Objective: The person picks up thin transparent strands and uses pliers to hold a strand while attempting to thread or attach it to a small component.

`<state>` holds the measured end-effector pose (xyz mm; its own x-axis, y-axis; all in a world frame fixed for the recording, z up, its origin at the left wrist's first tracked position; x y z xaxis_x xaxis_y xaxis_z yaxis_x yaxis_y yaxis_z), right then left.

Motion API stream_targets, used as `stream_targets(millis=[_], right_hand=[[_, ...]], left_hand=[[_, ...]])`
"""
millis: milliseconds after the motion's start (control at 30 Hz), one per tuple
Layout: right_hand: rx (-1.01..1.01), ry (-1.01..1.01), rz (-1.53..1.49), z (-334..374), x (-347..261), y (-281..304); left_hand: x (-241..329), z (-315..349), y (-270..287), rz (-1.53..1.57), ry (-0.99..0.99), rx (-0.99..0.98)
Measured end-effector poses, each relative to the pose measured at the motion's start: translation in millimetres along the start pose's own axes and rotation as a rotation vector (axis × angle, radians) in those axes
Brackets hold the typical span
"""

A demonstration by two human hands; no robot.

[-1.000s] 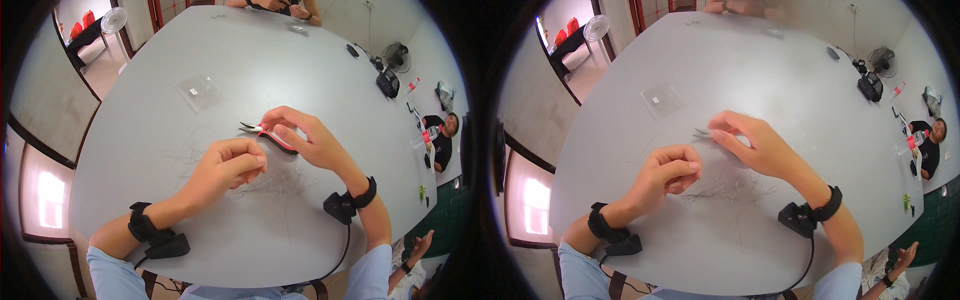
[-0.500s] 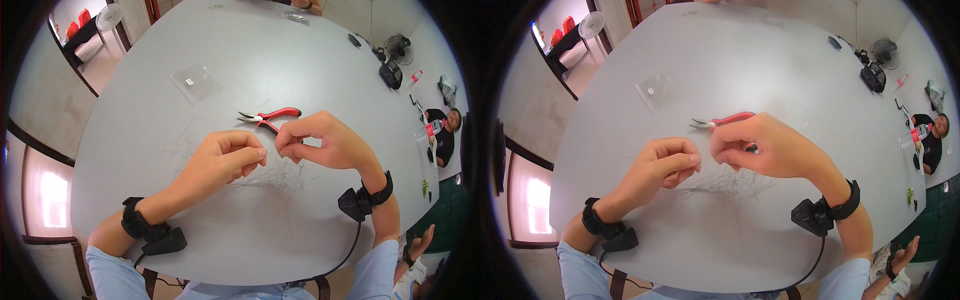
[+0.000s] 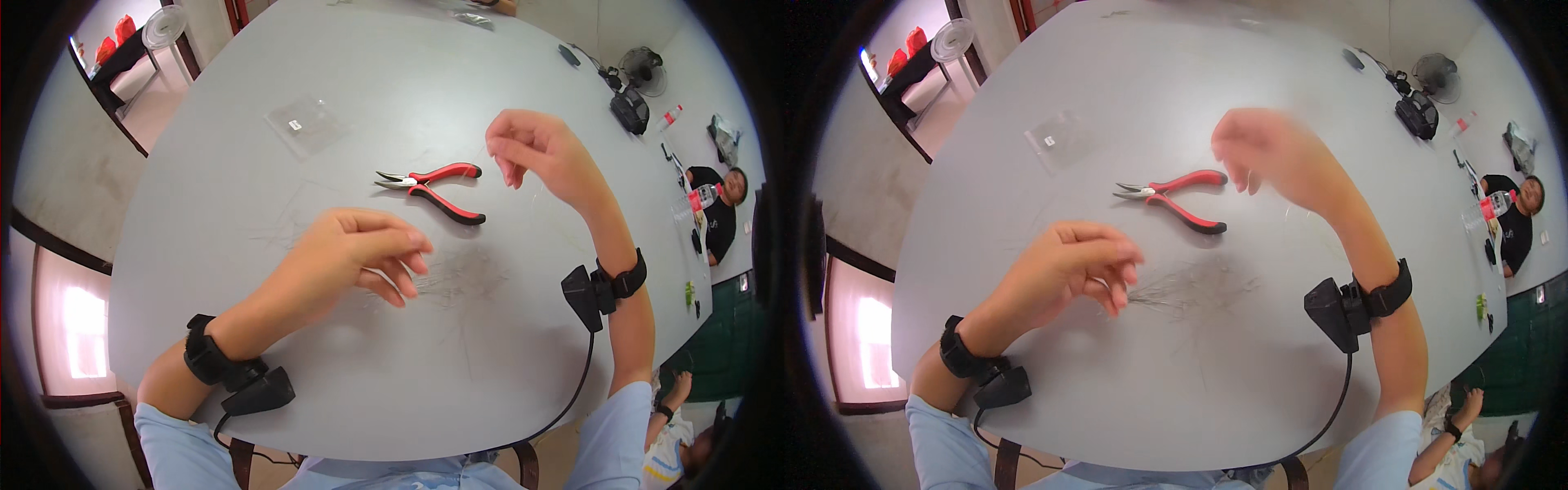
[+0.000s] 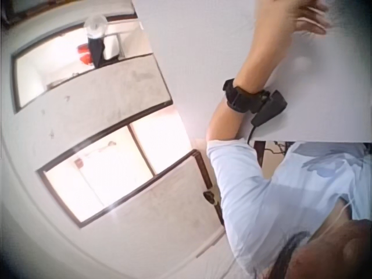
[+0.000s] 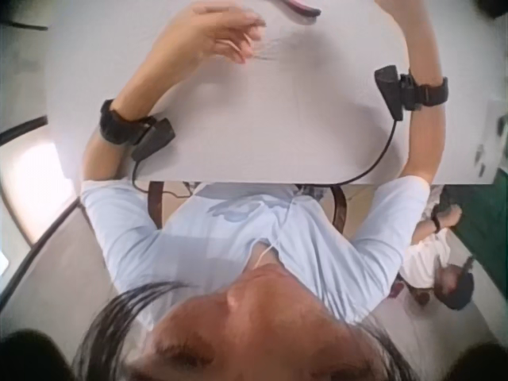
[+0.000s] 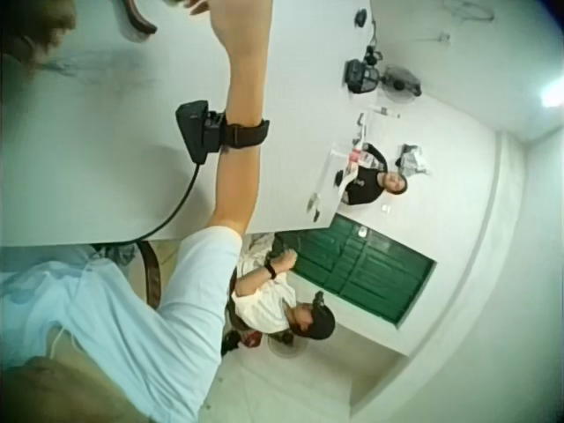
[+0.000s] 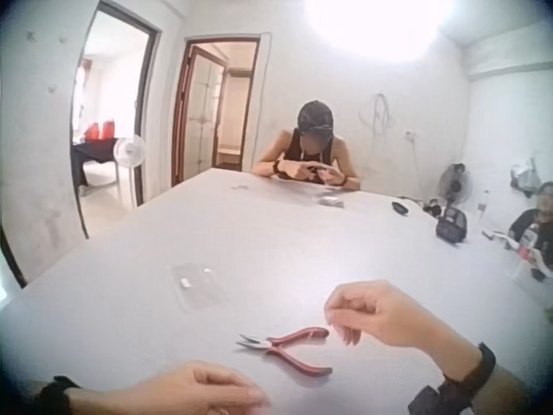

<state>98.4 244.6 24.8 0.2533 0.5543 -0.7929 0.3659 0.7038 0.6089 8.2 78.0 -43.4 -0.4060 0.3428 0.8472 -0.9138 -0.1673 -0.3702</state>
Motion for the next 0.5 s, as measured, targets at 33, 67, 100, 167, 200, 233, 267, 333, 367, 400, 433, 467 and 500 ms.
stream_targets(millis=[33,67,100,167,200,233,267,333,367,400,433,467,500], right_hand=[[0.026,-0.036,-0.065,0.0,4.4,4.5],[0.057,-0.050,-0.087,0.2,7.7,9.0],[0.060,-0.054,-0.085,0.0,9.8,12.1],[0.082,-0.105,-0.146,0.4,16.7,18.7],[0.084,-0.106,-0.143,0.6,19.3,21.0],[0.094,-0.116,-0.153,1.0,23.2,23.3],[0.105,-0.126,-0.163,2.1,26.2,25.5],[0.113,-0.141,-0.173,4.1,29.9,28.7],[0.122,-0.158,-0.186,5.5,31.6,29.9],[0.120,-0.153,-0.186,5.8,29.1,28.8],[0.094,-0.128,-0.195,6.9,24.3,25.6],[0.069,-0.105,-0.205,8.9,19.2,22.3],[0.066,-0.101,-0.204,11.7,10.8,19.7]], left_hand=[[2.8,0.0,6.2,0.040,-0.042,0.075],[5.4,0.5,12.8,0.080,-0.084,0.150],[4.3,-0.9,15.7,0.080,-0.083,0.145],[11.7,-0.4,31.3,0.103,-0.239,0.282],[12.6,1.2,34.6,0.151,-0.254,0.344],[11.7,0.0,35.5,0.152,-0.255,0.341],[10.6,-0.4,41.0,0.189,-0.284,0.368],[8.9,-0.8,50.8,0.228,-0.316,0.396],[8.1,-2.8,52.0,0.199,-0.311,0.362],[8.7,-2.0,51.9,0.169,-0.308,0.335],[7.8,-2.1,47.9,0.169,-0.312,0.337],[20.9,3.4,39.3,-0.108,-0.508,0.411],[33.7,11.8,28.2,-0.390,-0.698,0.480]])
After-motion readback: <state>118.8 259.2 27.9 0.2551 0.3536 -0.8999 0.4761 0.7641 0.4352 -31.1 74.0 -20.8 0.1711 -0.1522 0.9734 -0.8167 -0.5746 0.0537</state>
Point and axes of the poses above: each hand's wrist, its own z-axis away from the middle knuckle, its own y-axis out of the back of the hand, x = y × z, the point moved 7 cm from there along -z, towards the middle knuckle, and after that the axes turned 3 degrees about z, right-handed, at the moved point
